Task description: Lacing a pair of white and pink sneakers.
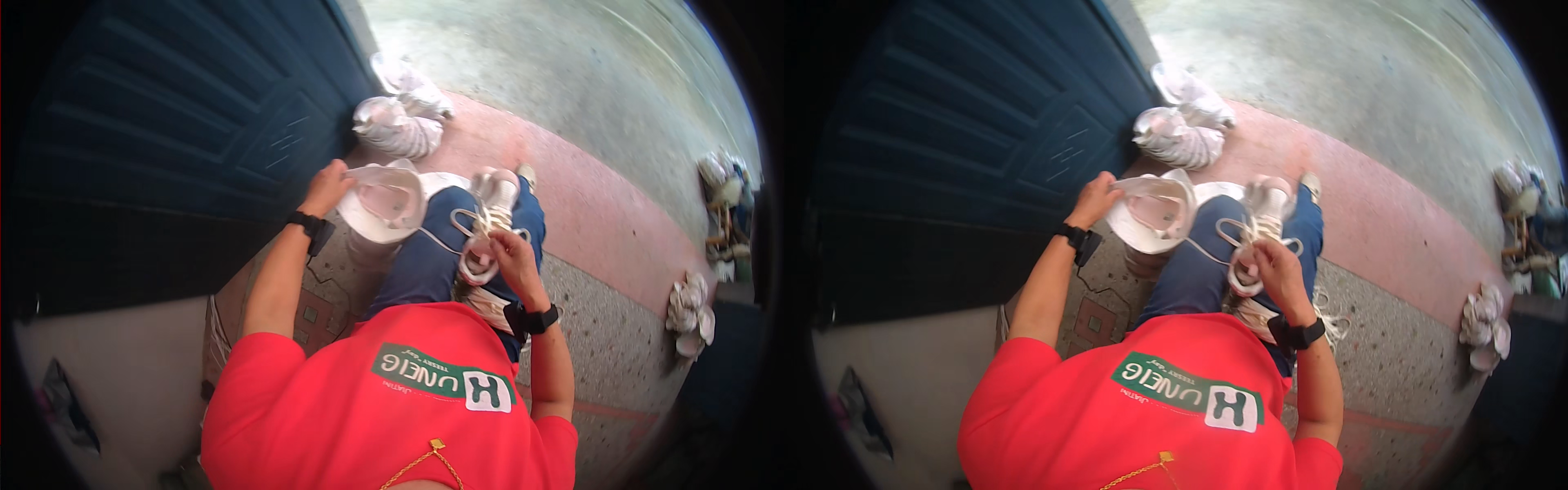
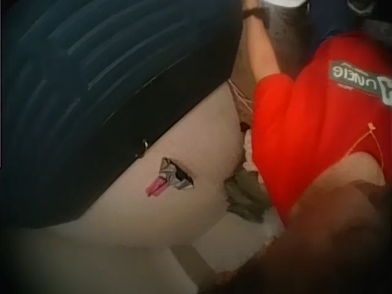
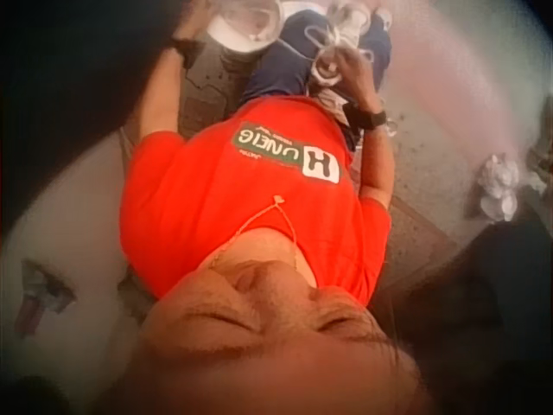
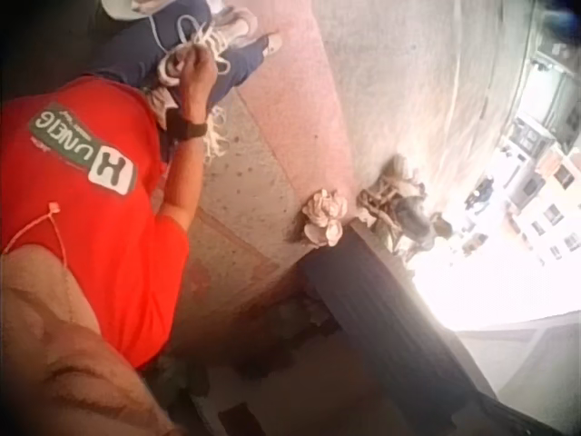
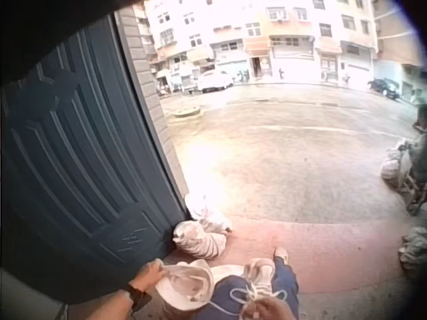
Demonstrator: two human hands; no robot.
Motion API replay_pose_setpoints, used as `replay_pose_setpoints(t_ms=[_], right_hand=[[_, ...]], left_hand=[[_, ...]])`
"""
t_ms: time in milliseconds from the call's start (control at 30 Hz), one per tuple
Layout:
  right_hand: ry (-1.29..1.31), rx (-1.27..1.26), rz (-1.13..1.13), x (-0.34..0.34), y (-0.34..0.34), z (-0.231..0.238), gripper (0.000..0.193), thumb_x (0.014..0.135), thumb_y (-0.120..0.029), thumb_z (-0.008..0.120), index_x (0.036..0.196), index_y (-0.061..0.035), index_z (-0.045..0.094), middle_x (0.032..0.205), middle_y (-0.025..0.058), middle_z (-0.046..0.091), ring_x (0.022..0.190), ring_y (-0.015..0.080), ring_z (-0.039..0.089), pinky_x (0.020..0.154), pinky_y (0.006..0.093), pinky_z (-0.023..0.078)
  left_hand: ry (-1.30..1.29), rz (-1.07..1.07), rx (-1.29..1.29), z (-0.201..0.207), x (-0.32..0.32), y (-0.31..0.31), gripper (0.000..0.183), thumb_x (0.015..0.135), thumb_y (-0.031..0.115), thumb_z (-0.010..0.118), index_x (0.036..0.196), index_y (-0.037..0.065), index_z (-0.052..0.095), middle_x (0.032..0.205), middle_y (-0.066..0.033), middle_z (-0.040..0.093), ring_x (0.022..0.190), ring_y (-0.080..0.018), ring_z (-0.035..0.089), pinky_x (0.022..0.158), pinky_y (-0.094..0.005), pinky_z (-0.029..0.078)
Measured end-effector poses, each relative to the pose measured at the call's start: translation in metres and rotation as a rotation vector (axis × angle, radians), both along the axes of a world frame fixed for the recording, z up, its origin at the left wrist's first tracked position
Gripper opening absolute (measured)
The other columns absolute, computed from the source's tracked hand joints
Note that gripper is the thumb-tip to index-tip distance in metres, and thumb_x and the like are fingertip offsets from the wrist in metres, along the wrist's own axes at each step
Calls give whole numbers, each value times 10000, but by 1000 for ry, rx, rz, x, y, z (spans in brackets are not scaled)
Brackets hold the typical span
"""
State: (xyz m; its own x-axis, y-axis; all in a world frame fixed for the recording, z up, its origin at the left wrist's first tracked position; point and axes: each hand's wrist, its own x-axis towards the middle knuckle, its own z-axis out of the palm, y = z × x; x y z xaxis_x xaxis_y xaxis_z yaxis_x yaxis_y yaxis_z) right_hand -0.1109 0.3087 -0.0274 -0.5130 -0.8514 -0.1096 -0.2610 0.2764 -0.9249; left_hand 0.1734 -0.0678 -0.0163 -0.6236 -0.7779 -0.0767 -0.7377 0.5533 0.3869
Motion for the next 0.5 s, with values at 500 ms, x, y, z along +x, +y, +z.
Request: replay_pose_setpoints(t_ms=[500], right_hand=[[349,-146,203,164,-138,44,419,977,-203,660,1344,-26,560,1077,220,672,1065,449,614,921,527,488]], left_hand=[[573,-268,63,164,-72,103,166,844,151,777,864,5,701,756,-133,679,670,-214,689,634,-336,542]])
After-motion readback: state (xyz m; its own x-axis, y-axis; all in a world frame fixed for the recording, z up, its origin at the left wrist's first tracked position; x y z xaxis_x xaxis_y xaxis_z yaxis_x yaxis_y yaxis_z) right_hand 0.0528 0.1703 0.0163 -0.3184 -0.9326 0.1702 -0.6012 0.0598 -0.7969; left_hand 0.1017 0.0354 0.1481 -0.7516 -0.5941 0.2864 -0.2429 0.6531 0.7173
